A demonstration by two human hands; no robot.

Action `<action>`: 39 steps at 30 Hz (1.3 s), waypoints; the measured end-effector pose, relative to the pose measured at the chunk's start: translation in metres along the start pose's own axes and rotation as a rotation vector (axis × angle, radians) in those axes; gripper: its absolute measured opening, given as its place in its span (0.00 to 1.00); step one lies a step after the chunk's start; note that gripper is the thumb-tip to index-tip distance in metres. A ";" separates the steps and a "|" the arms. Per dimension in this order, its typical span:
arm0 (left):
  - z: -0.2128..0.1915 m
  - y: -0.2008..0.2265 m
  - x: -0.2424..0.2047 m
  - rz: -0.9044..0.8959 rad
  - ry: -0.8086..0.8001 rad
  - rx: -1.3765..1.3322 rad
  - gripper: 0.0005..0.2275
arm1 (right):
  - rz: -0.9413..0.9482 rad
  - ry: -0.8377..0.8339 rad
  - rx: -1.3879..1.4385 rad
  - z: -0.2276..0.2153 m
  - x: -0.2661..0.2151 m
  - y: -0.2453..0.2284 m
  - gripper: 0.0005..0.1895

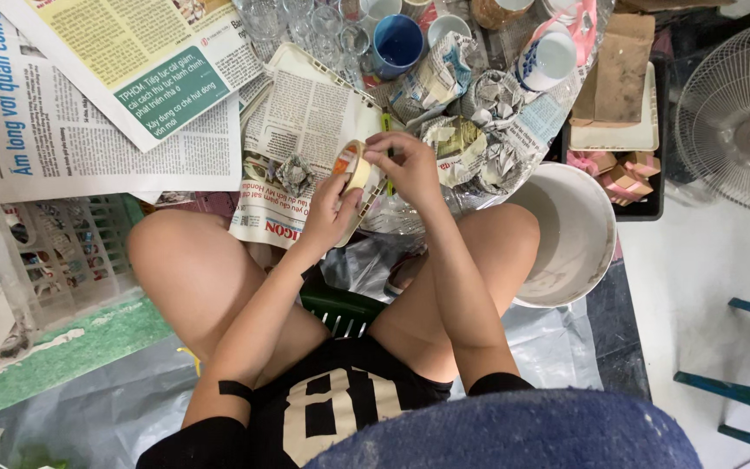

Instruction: The person wraps small ceramic cups and bowls with newspaper and secures them with tape. They handle each item individually, folding the paper around the object and applying tape to hold it in place.

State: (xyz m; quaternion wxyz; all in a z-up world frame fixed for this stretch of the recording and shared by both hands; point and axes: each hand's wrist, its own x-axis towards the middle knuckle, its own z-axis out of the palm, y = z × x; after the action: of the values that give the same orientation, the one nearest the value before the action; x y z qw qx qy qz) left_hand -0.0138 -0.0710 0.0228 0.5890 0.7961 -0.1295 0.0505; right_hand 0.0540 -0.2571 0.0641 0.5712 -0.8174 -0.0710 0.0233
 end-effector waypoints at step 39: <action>-0.014 -0.015 0.001 -0.412 -0.337 -0.524 0.11 | 0.235 -0.192 1.359 -0.016 0.000 0.002 0.04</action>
State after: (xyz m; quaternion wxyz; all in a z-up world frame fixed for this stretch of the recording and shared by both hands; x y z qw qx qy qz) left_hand -0.0080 -0.0534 0.0138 0.7408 0.6250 -0.0702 -0.2359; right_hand 0.0556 -0.2726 0.0680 0.9411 -0.2753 -0.0020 0.1965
